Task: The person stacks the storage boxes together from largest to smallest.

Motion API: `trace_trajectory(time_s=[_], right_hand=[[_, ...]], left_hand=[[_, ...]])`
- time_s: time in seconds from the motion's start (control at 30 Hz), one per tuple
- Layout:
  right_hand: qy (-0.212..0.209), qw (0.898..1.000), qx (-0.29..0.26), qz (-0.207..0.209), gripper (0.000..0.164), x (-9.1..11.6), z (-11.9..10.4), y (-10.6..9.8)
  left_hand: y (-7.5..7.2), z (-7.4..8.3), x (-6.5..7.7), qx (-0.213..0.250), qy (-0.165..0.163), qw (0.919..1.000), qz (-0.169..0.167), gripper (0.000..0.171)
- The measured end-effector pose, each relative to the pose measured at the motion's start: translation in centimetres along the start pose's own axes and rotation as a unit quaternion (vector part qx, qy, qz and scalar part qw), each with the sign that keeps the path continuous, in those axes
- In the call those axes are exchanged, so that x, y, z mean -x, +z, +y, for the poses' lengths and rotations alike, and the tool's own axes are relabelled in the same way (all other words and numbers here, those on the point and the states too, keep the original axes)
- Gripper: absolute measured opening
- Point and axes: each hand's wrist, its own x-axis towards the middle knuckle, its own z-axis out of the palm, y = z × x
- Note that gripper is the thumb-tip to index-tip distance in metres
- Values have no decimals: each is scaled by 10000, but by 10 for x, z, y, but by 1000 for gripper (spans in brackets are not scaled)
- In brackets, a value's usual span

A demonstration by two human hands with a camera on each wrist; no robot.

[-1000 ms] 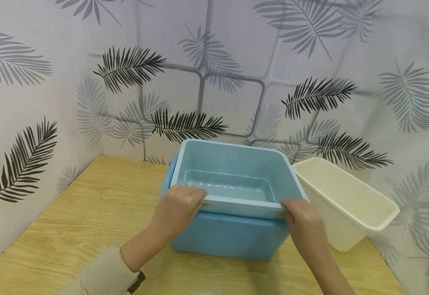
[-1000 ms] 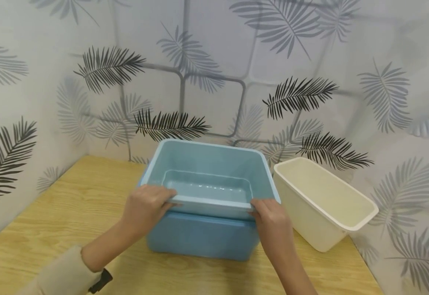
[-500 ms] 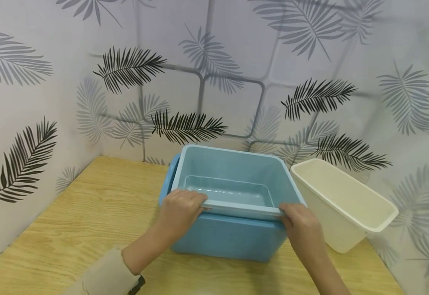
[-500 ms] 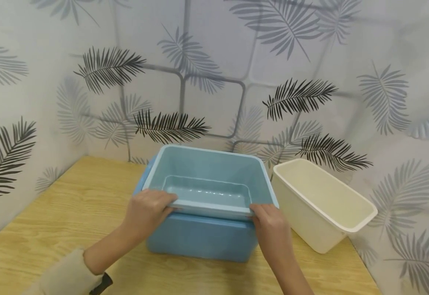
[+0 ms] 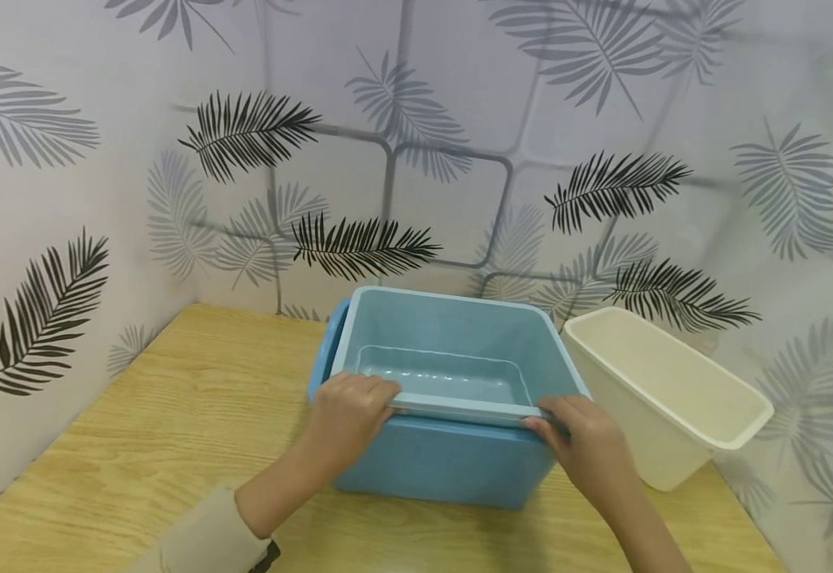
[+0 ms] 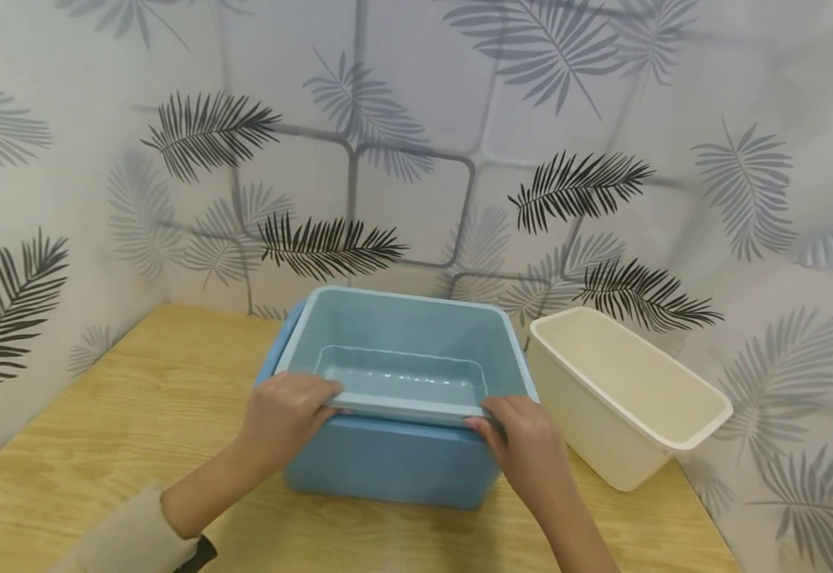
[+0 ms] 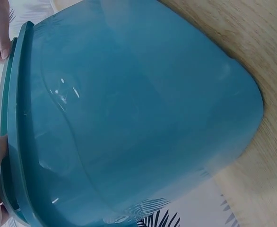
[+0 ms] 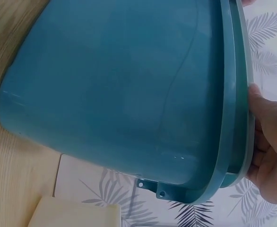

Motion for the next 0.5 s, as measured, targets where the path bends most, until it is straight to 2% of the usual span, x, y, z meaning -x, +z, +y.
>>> trace_trajectory(time_s=[0.1,0.27,0.4,0.5], right_hand=[[28,10000,-70,-11,34,0,0,0],[11,10000,-36,32,33,0,-2,2],[-45,9999,-37,112,43,1,-3,3],[-39,9999,-76,131,44,1,-3,4]], left_hand=[[-1,0,1,18,-53,10000,-62,25],[-4,0,0,74,-173,9991,-388,25],[-8,-1,-4,209,-250,9962,-810,20],[-13,-2,-9,379,-430,9899,-1298,18]])
